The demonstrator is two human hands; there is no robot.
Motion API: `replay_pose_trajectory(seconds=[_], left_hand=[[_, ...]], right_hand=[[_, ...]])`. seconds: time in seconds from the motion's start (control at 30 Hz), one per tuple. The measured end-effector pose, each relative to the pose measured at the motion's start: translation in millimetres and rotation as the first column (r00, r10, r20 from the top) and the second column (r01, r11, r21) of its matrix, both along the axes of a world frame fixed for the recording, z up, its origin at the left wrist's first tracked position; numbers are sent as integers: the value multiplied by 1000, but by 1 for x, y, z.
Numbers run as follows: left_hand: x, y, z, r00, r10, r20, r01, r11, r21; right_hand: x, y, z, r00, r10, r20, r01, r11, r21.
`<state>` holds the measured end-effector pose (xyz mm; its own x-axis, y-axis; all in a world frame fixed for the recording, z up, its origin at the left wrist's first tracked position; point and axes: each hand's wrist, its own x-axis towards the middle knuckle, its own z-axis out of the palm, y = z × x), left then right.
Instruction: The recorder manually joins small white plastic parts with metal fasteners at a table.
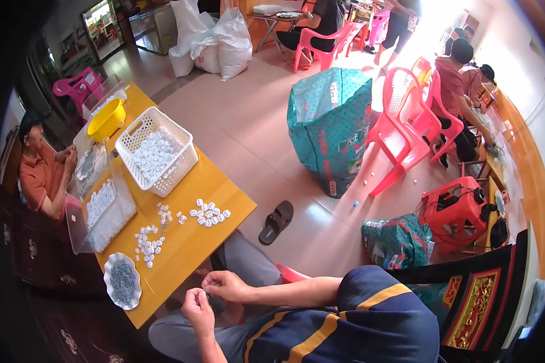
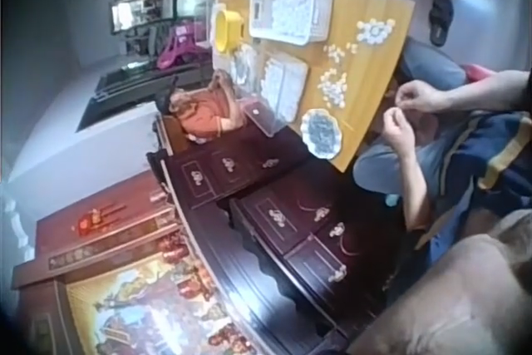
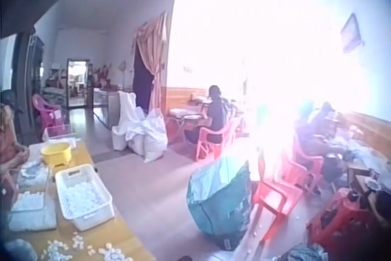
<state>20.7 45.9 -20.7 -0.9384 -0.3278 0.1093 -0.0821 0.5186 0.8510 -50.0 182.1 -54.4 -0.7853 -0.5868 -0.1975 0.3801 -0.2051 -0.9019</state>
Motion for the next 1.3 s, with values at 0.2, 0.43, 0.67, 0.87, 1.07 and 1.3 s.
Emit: replay_pose_trajectory(seconds=[0.2,0.43,0.67,0.87,1.07,1.3], left_hand=[[-5,5,2,997,5,-83,-7,1000,-24],[-5,2,2,998,17,-67,-12,996,85],[-4,0,-1,997,-1,-73,7,997,77],[-4,6,0,996,25,-82,-27,999,-31],[-7,10,6,990,36,-134,-40,999,-24],[-5,10,3,993,37,-111,-41,999,-31]], right_hand=[[-3,6,18,994,3,110,0,999,-34],[-3,3,16,990,16,140,0,993,-115],[-1,-2,-6,991,69,114,-57,993,-105],[-2,3,5,984,67,163,-65,998,-17],[-4,5,8,979,45,199,-37,998,-43],[-2,7,9,977,51,209,-45,998,-34]])
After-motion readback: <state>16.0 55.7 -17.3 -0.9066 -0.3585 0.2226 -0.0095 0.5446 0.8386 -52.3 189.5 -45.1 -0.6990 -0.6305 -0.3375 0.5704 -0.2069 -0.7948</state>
